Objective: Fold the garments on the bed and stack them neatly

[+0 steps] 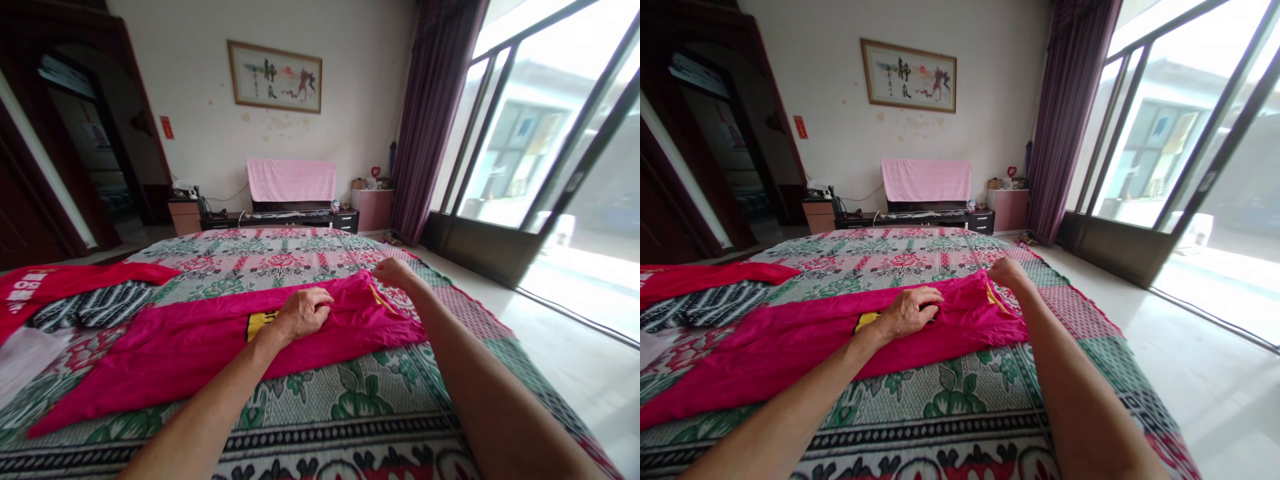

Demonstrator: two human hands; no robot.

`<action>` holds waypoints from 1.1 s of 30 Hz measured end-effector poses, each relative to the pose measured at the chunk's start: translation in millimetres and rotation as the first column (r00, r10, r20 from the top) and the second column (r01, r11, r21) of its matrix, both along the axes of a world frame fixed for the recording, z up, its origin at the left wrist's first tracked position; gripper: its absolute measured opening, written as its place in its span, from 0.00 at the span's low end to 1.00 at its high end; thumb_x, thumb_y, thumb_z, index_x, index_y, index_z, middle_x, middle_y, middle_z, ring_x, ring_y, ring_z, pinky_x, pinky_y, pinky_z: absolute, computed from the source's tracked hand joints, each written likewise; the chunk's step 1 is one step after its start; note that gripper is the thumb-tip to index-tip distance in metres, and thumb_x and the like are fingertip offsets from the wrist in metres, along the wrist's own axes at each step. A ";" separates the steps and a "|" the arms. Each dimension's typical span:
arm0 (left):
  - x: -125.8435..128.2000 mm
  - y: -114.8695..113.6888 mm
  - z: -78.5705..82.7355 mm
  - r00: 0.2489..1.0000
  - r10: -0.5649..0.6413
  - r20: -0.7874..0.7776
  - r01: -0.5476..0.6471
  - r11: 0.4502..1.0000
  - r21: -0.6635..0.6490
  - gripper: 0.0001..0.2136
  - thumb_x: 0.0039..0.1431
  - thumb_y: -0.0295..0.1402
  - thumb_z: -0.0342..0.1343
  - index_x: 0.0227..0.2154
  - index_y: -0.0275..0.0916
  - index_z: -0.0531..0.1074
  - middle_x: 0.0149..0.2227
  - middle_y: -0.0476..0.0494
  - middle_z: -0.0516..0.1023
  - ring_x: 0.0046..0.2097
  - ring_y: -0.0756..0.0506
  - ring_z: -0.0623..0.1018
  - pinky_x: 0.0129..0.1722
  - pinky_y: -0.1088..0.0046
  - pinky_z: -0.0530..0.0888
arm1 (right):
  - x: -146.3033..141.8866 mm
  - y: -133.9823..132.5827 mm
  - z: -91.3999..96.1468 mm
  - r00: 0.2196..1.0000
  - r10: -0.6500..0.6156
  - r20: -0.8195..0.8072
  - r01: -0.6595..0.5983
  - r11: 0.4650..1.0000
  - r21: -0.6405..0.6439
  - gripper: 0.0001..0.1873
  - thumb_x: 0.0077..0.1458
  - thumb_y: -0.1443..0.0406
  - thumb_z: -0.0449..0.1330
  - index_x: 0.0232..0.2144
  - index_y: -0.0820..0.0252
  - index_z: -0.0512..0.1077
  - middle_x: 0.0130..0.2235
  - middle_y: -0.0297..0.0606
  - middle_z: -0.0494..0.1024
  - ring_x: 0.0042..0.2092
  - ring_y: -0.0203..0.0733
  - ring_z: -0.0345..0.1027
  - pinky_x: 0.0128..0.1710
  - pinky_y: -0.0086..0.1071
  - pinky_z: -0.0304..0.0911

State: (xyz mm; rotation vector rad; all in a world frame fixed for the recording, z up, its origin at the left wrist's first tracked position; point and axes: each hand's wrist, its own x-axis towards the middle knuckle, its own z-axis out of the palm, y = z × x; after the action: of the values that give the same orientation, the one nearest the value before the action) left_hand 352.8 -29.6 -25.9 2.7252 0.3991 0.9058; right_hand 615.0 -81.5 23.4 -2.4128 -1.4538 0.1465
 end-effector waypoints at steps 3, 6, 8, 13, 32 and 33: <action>2.1 -3.1 -3.5 0.999 0.041 -0.016 -0.040 0.997 0.059 0.15 0.55 0.27 0.51 0.45 0.38 0.76 0.48 0.42 0.78 0.51 0.45 0.76 0.55 0.70 0.71 | -2.6 8.0 -9.0 0.998 0.022 0.054 -0.027 0.994 0.102 0.13 0.50 0.67 0.53 0.32 0.63 0.78 0.28 0.41 0.78 0.30 0.39 0.69 0.28 0.28 0.59; 1.8 -3.6 -11.5 0.992 0.068 -0.109 -0.059 0.995 0.085 0.15 0.57 0.29 0.52 0.46 0.36 0.75 0.52 0.38 0.75 0.56 0.42 0.73 0.58 0.66 0.69 | -4.4 15.7 -22.1 0.998 0.033 0.060 -0.039 0.995 0.093 0.12 0.47 0.67 0.55 0.31 0.61 0.78 0.28 0.40 0.77 0.31 0.40 0.69 0.28 0.28 0.58; 0.9 -3.2 -16.5 0.983 0.074 -0.165 -0.060 0.994 0.088 0.14 0.58 0.31 0.51 0.45 0.35 0.75 0.54 0.36 0.74 0.57 0.41 0.72 0.58 0.64 0.68 | -5.1 19.3 -29.5 0.999 0.017 0.044 -0.021 0.996 0.088 0.12 0.45 0.67 0.57 0.31 0.61 0.78 0.27 0.39 0.77 0.31 0.40 0.69 0.27 0.28 0.58; -0.1 -1.7 -21.4 0.974 0.029 -0.224 -0.007 0.995 0.095 0.13 0.61 0.31 0.50 0.44 0.36 0.76 0.50 0.39 0.77 0.55 0.42 0.73 0.59 0.62 0.66 | -9.3 23.4 -35.1 0.998 -0.053 -0.026 0.056 0.990 0.130 0.14 0.45 0.68 0.57 0.34 0.62 0.79 0.30 0.39 0.79 0.33 0.40 0.72 0.28 0.25 0.60; -1.5 -2.1 -19.9 0.965 0.030 -0.261 -0.020 0.999 0.040 0.17 0.60 0.32 0.50 0.50 0.36 0.73 0.56 0.39 0.72 0.59 0.42 0.69 0.62 0.64 0.63 | -15.8 16.6 -39.0 0.980 -0.085 0.182 0.072 0.995 0.074 0.19 0.48 0.70 0.55 0.42 0.60 0.78 0.43 0.48 0.79 0.44 0.48 0.73 0.42 0.32 0.64; -2.1 -1.8 -17.5 0.966 0.048 -0.253 -0.042 0.999 0.027 0.18 0.60 0.32 0.50 0.51 0.35 0.72 0.58 0.38 0.70 0.60 0.42 0.69 0.61 0.65 0.63 | -18.0 15.5 -35.9 0.978 -0.084 0.190 0.071 0.994 0.077 0.19 0.48 0.70 0.55 0.42 0.60 0.78 0.45 0.48 0.78 0.45 0.48 0.73 0.42 0.32 0.64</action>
State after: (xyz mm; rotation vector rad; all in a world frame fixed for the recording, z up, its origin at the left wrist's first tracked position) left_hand 350.7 -31.5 -43.3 2.8708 0.5031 0.5741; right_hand 597.0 -66.0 -12.5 -2.4791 -1.4149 -0.1592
